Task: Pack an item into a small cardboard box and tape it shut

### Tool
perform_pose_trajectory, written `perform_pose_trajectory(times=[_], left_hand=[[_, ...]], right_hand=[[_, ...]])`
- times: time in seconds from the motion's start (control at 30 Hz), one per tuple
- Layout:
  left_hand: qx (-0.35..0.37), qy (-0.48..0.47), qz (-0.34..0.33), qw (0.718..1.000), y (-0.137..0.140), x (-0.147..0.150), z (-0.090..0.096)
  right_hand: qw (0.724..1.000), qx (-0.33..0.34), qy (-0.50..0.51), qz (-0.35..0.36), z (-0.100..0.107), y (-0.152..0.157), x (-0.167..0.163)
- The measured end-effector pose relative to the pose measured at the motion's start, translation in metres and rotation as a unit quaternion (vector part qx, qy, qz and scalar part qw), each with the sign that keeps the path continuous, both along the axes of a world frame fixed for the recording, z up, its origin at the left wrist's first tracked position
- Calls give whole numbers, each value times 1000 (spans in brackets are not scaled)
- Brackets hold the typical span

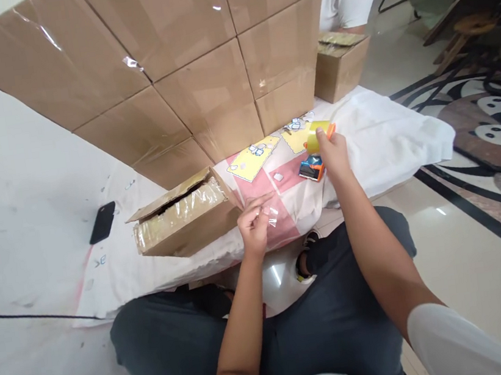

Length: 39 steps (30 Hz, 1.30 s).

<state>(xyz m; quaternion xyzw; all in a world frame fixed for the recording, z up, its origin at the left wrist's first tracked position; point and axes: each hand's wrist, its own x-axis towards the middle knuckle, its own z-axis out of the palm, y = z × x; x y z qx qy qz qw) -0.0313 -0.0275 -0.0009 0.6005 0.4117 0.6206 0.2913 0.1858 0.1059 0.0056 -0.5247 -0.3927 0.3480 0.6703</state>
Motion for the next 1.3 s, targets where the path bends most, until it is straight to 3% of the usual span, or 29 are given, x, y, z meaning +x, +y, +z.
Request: perform_pose_trajectory(times=[0.07, 0.13, 0.23, 0.27, 0.3, 0.37, 0.4, 0.5, 0.57, 0.63, 0.8, 0.87, 0.97, 1.07, 1.17, 1.3], left_hand=[[0, -7, 8, 1000, -4, -3, 1], [5, -16, 8, 1000, -6, -6, 4], [29, -54, 10, 998, -4, -10, 13], [41, -73, 10, 996, 0, -12, 19], [54, -94, 9, 994, 4, -13, 27], [86, -139, -1, 987, 14, -15, 49], [106, -161, -7, 981, 18, -16, 63], [178, -223, -11, 958, 25, -17, 106], [200, -260, -14, 945, 24, -17, 132], [196, -292, -17, 936, 22, -19, 152], [176, -323, 29, 930, 20, -32, 177], [178, -338, 33, 924, 19, -37, 182], [195, -371, 9, 908, 16, -43, 186], [205, -412, -1, 888, 12, -45, 184], [211, -443, 15, 871, 11, -48, 178], [214, -453, 24, 865, 11, -51, 173]], right_hand=[[997, -41, -54, -31, 3, -1, 6], [985, -56, -110, -118, 13, -4, 10], [963, 14, -158, -218, 35, -20, -1], [967, 58, -150, -195, 41, -30, -12], [979, 96, -129, -126, 45, -42, -28], [988, 118, -60, 76, 45, -76, -68], [977, 113, -13, 179, 42, -95, -90], [895, 79, 91, 429, 26, -156, -149], [831, 61, 133, 536, 17, -189, -171], [807, 52, 165, 564, 10, -211, -181], [797, -22, 152, 584, -18, -228, -187], [797, -47, 129, 588, -30, -229, -191], [818, -62, 127, 558, -38, -227, -196], [845, -24, 106, 524, -37, -221, -196], [862, 41, 3, 506, -34, -212, -189], [832, 63, -28, 550, -35, -202, -177]])
